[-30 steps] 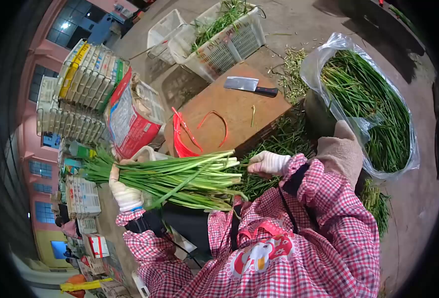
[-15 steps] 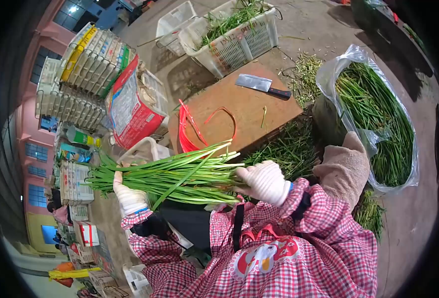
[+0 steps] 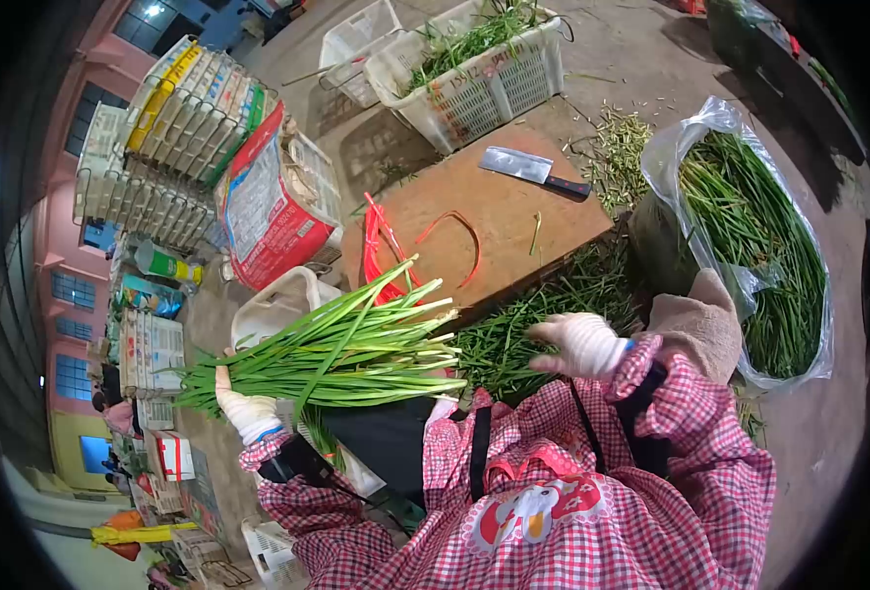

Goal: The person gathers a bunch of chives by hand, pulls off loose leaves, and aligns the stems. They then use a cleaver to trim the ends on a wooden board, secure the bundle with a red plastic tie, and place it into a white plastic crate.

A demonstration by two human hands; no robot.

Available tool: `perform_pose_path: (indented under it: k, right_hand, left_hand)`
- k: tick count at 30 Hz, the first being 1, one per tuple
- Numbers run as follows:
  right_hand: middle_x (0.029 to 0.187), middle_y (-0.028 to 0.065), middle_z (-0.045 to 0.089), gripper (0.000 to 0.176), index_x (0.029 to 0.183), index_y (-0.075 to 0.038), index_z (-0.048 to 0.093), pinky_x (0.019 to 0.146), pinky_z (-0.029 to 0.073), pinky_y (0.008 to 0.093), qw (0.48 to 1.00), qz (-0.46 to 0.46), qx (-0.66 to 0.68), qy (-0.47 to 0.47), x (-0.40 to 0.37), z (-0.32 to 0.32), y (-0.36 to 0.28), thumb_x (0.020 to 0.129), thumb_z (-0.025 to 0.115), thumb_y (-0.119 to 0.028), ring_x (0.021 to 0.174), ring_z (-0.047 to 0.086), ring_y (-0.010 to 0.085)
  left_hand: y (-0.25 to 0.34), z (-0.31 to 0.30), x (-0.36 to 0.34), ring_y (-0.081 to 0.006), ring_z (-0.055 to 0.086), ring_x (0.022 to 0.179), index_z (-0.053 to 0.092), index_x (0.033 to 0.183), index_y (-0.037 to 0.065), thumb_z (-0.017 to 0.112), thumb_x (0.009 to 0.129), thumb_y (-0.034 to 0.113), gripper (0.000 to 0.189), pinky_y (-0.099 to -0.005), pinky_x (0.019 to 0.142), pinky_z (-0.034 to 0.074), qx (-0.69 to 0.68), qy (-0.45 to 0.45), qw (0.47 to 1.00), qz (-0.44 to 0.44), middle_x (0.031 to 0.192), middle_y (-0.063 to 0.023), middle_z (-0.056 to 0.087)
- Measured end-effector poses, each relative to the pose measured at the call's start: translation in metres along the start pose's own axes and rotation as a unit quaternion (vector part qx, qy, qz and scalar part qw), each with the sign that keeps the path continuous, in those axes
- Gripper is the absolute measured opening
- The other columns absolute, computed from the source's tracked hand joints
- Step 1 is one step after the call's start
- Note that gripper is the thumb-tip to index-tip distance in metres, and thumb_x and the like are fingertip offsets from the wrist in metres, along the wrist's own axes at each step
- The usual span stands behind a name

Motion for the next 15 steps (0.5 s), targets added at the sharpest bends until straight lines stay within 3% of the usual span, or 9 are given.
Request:
perform_pose_path:
  k: [1,3,5,7,9,11,12,13,15]
  right_hand:
    - [0.108,0.0189,0.062,0.056,0.119,-0.006,0.059,0.087,0.048,0.0427,0.992,-0.031,0.113,0.043,0.013,0.0,-0.013,0.08,0.067,-0.045,0.103,0.059,0.0365]
    - [0.114,0.0194,0.061,0.057,0.122,-0.006,0.058,0.095,0.045,0.0405,0.962,-0.069,0.239,0.115,0.036,0.006,-0.04,0.079,0.071,-0.041,0.109,0.057,0.0356]
    - [0.112,0.0172,0.063,0.049,0.119,-0.005,0.061,0.096,0.044,0.0404,0.939,-0.064,0.323,0.104,0.053,0.017,-0.06,0.079,0.073,-0.033,0.109,0.058,0.0335]
    - [0.106,0.0172,0.061,0.038,0.108,-0.006,0.067,0.093,0.046,0.0406,0.86,-0.076,0.49,0.12,0.059,0.034,-0.077,0.08,0.07,-0.031,0.103,0.058,0.0333]
    - [0.103,0.0139,0.062,0.027,0.1,-0.006,0.07,0.093,0.046,0.0398,0.863,-0.054,0.487,0.119,0.057,0.037,-0.079,0.08,0.07,-0.023,0.1,0.058,0.0312]
    - [0.101,0.0117,0.063,0.022,0.095,-0.006,0.07,0.093,0.045,0.0391,0.918,-0.101,0.37,0.096,0.053,0.032,-0.071,0.079,0.07,-0.022,0.1,0.059,0.03]
    - [0.1,0.0113,0.064,0.021,0.09,-0.006,0.071,0.093,0.045,0.0392,0.895,-0.16,0.383,0.161,0.049,0.034,-0.063,0.079,0.07,-0.023,0.102,0.059,0.0288]
    - [0.102,0.0129,0.064,0.023,0.09,-0.005,0.07,0.091,0.046,0.0396,0.9,-0.156,0.374,0.158,0.038,0.029,-0.052,0.079,0.07,-0.025,0.103,0.059,0.0293]
    - [0.098,0.0134,0.066,0.023,0.092,-0.005,0.069,0.083,0.05,0.0388,0.931,-0.155,0.316,0.092,0.017,0.022,-0.011,0.08,0.07,-0.024,0.096,0.062,0.0315]
  left_hand:
    - [-0.001,0.001,-0.002,-0.0339,0.061,0.096,0.064,0.099,0.007,0.061,0.088,0.028,0.024,-0.0547,0.09,0.048,0.0,-0.001,1.0,0.001,0.098,-0.0121,0.065]
    - [-0.004,0.005,-0.008,-0.0368,0.06,0.1,0.063,0.099,0.006,0.061,0.088,0.03,0.026,-0.0561,0.091,0.047,-0.003,-0.002,1.0,0.003,0.099,-0.0131,0.065]
    - [-0.007,0.004,-0.01,-0.0396,0.059,0.103,0.063,0.1,0.005,0.06,0.088,0.032,0.03,-0.0572,0.092,0.046,-0.001,-0.027,1.0,-0.009,0.102,-0.0139,0.064]
    - [-0.009,0.005,-0.015,-0.0424,0.056,0.108,0.063,0.104,0.004,0.06,0.088,0.034,0.033,-0.059,0.094,0.045,0.024,-0.056,0.998,-0.002,0.105,-0.0154,0.063]
    - [-0.01,0.008,-0.021,-0.0434,0.054,0.109,0.062,0.107,0.004,0.06,0.087,0.034,0.036,-0.0601,0.095,0.043,0.007,-0.022,1.0,-0.005,0.106,-0.0164,0.062]
    - [-0.01,0.007,-0.022,-0.0433,0.054,0.109,0.061,0.11,0.005,0.06,0.087,0.034,0.037,-0.0602,0.097,0.042,-0.04,-0.07,0.997,-0.011,0.104,-0.0161,0.061]
    - [-0.009,0.006,-0.022,-0.0433,0.054,0.109,0.061,0.11,0.005,0.06,0.087,0.034,0.037,-0.0602,0.097,0.042,-0.039,-0.069,0.997,-0.013,0.104,-0.0161,0.061]
    - [-0.006,0.007,-0.025,-0.0415,0.055,0.108,0.061,0.11,0.005,0.06,0.087,0.032,0.035,-0.0591,0.098,0.042,-0.05,-0.058,0.997,0.01,0.103,-0.0153,0.061]
    - [0.0,-0.001,-0.019,-0.0398,0.056,0.106,0.061,0.11,0.005,0.059,0.088,0.031,0.034,-0.0579,0.099,0.042,-0.06,-0.047,0.997,0.034,0.101,-0.0146,0.061]
Point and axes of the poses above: each hand's wrist, its own x-axis towards the middle knuckle, its own z-axis out of the palm, y = z × x, the point moved 2 cm from there along x, towards the middle knuckle
